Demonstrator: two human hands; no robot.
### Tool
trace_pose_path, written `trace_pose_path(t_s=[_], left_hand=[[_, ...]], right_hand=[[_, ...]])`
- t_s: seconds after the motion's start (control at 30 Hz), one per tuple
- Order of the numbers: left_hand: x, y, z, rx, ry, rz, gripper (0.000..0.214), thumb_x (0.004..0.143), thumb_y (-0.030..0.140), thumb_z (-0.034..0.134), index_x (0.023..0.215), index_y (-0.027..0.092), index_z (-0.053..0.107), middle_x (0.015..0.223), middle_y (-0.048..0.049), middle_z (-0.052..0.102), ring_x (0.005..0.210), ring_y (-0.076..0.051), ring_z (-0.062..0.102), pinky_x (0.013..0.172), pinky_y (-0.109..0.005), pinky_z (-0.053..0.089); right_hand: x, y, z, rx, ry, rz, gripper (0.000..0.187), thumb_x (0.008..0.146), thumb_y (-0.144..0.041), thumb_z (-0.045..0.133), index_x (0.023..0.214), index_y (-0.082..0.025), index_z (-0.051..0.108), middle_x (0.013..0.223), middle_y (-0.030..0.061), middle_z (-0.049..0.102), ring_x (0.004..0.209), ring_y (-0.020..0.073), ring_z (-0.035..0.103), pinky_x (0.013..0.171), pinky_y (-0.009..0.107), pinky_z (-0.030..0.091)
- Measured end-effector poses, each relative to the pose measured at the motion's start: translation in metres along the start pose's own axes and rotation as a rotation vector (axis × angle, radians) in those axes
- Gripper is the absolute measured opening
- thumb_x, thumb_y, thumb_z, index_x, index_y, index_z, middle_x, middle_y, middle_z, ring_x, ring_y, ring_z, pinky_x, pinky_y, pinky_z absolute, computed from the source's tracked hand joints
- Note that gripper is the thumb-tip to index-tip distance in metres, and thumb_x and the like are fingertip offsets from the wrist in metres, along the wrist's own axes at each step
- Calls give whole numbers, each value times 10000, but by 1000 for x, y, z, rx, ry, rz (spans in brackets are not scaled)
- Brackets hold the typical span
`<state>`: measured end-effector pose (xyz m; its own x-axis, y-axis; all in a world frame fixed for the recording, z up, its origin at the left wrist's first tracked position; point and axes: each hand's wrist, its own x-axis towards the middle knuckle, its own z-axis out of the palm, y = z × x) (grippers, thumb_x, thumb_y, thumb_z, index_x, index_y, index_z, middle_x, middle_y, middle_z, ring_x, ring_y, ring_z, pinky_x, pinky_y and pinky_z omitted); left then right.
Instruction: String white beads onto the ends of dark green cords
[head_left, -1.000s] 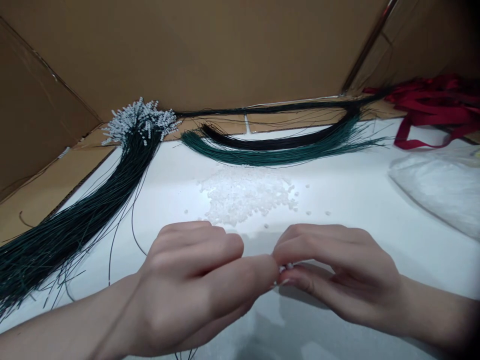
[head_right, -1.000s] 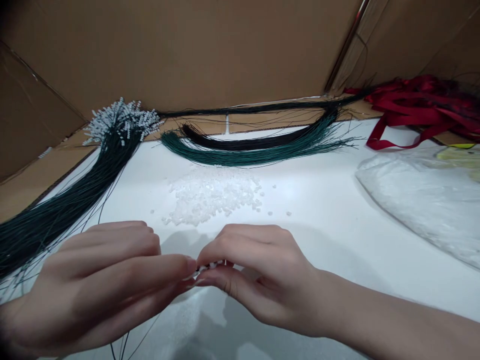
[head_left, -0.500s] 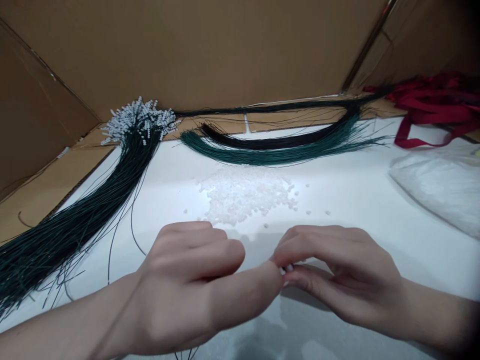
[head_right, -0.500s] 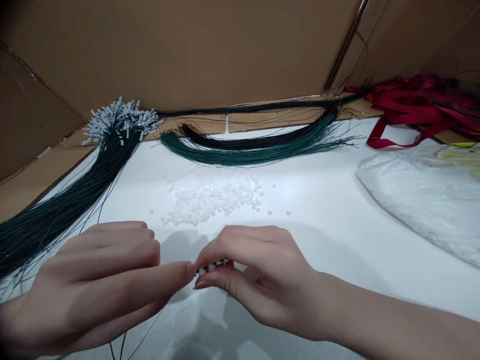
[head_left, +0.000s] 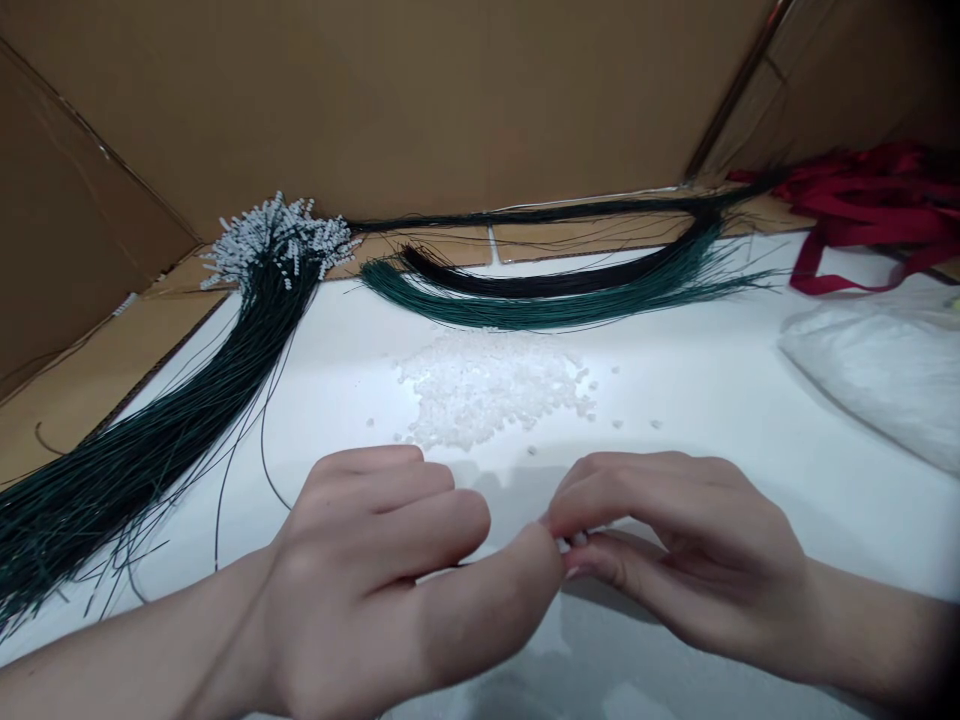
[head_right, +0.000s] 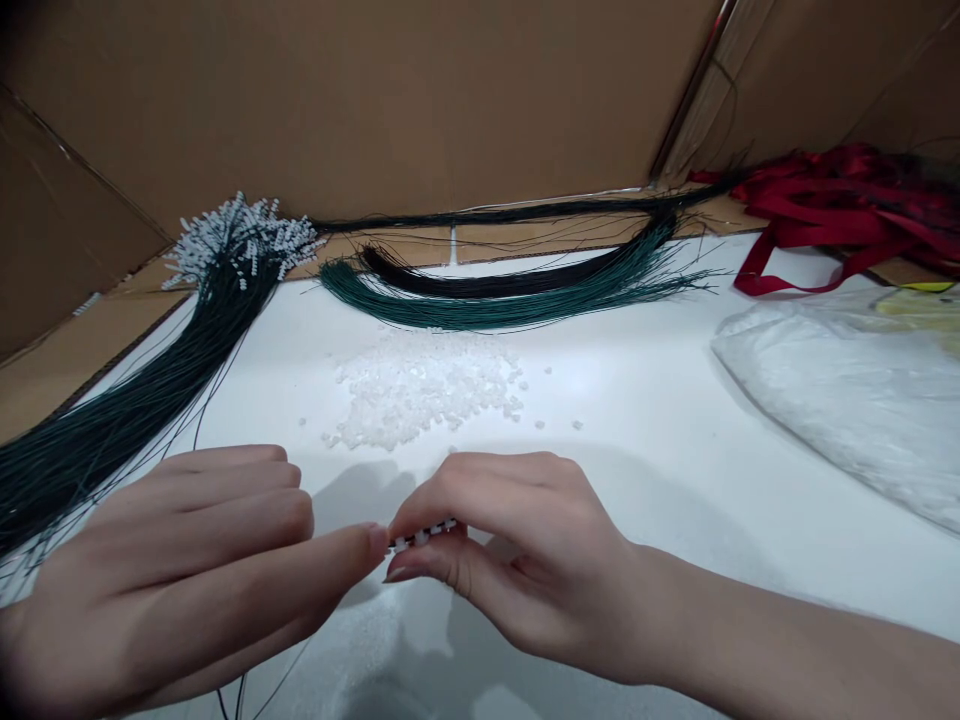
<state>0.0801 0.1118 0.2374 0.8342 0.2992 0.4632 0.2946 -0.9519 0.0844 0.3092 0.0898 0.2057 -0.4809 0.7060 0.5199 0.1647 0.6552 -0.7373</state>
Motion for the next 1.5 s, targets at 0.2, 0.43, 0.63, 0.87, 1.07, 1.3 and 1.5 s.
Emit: trace_pose_path(t_s=[0.2, 0.43, 0.63, 0.87, 1.07, 1.3, 1.5], left_hand=[[0, 0, 0, -1, -34, 13, 296, 859, 102, 612, 1151, 144, 635, 592, 37, 438, 552, -145, 314, 510, -306, 230], [-3, 5, -3, 1, -19, -15, 303, 878, 108, 597, 1179, 121, 625, 591, 35, 444, 562, -145, 334, 514, -316, 248], [-3, 7, 1, -33, -14, -26, 327, 872, 70, 537, 1188, 88, 621, 597, 28, 464, 544, -138, 381, 505, -316, 265], [7, 8, 6, -231, 67, -131, 245, 865, 61, 474, 1065, 158, 578, 592, 29, 518, 499, -128, 428, 469, -279, 315], [3, 16, 7, -234, 166, -244, 213, 917, 110, 441, 784, 194, 586, 593, -6, 546, 481, -130, 412, 447, -301, 280], [4, 20, 4, -180, 136, -267, 43, 985, 263, 499, 955, 234, 510, 587, 22, 586, 462, -126, 404, 452, -305, 323], [6, 12, 6, -204, 156, -117, 44, 945, 193, 484, 928, 212, 519, 616, 3, 599, 491, -145, 448, 443, -307, 330]], right_hand=[[-2, 1, 0, 15, -5, 21, 18, 869, -68, 660, 863, -84, 663, 734, 23, 683, 653, 52, 606, 609, 127, 477], [-2, 1, 0, -2, 11, 12, 24, 861, -57, 662, 861, -81, 664, 723, 27, 685, 640, 56, 605, 591, 135, 476], [0, 0, 3, 19, 45, 35, 53, 840, -30, 672, 845, -83, 669, 724, 24, 691, 642, 49, 613, 587, 115, 474], [1, -1, 1, 19, 36, 28, 26, 866, -72, 662, 848, -91, 665, 716, 27, 686, 629, 63, 610, 566, 141, 479], [-1, -1, 1, -15, 63, 17, 13, 866, -81, 668, 865, -84, 680, 720, 35, 692, 628, 77, 626, 563, 164, 497], [-1, 1, 0, 13, 42, 16, 22, 865, -71, 663, 872, -75, 683, 719, 41, 688, 633, 80, 625, 559, 171, 494], [0, 2, 0, 15, 13, 15, 32, 880, -85, 651, 875, -71, 679, 717, 40, 678, 634, 77, 611, 568, 172, 486]])
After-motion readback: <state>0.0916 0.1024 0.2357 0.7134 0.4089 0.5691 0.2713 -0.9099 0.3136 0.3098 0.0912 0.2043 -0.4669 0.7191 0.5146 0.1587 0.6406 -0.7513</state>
